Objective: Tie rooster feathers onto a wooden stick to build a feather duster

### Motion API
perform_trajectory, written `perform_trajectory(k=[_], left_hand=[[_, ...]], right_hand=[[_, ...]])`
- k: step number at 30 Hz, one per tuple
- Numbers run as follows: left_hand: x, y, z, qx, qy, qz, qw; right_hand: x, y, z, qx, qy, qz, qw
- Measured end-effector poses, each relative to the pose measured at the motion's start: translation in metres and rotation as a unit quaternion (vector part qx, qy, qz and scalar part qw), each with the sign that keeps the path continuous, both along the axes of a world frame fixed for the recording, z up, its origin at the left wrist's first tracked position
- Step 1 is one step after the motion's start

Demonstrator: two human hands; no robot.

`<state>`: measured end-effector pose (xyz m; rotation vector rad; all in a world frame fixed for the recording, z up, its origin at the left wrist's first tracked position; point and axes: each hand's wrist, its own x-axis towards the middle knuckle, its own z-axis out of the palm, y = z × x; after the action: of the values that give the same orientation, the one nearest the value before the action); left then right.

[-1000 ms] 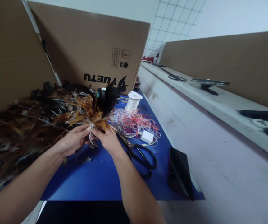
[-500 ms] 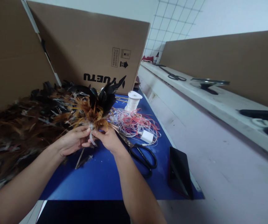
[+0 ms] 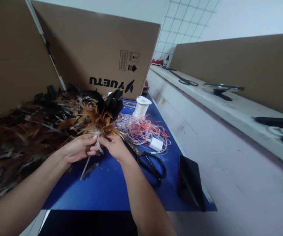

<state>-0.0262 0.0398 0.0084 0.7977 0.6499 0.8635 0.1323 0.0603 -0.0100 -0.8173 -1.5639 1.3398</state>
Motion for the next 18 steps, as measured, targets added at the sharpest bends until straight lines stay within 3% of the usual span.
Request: perform_trajectory(k=[7,18], left_hand=[[0.0027,-0.002,0.0035,0.031,0.064,0.028,0.997],[0.0054,-0.0046,0.004,0.074,0.088,0.078,0.99]], right_hand=[[0.0007,0.0006,0.0,0.017,-0.015,0.022,0.999],[-0.001,-0.0037,0.0053,0.019,-0.037,-0.011,0.999]])
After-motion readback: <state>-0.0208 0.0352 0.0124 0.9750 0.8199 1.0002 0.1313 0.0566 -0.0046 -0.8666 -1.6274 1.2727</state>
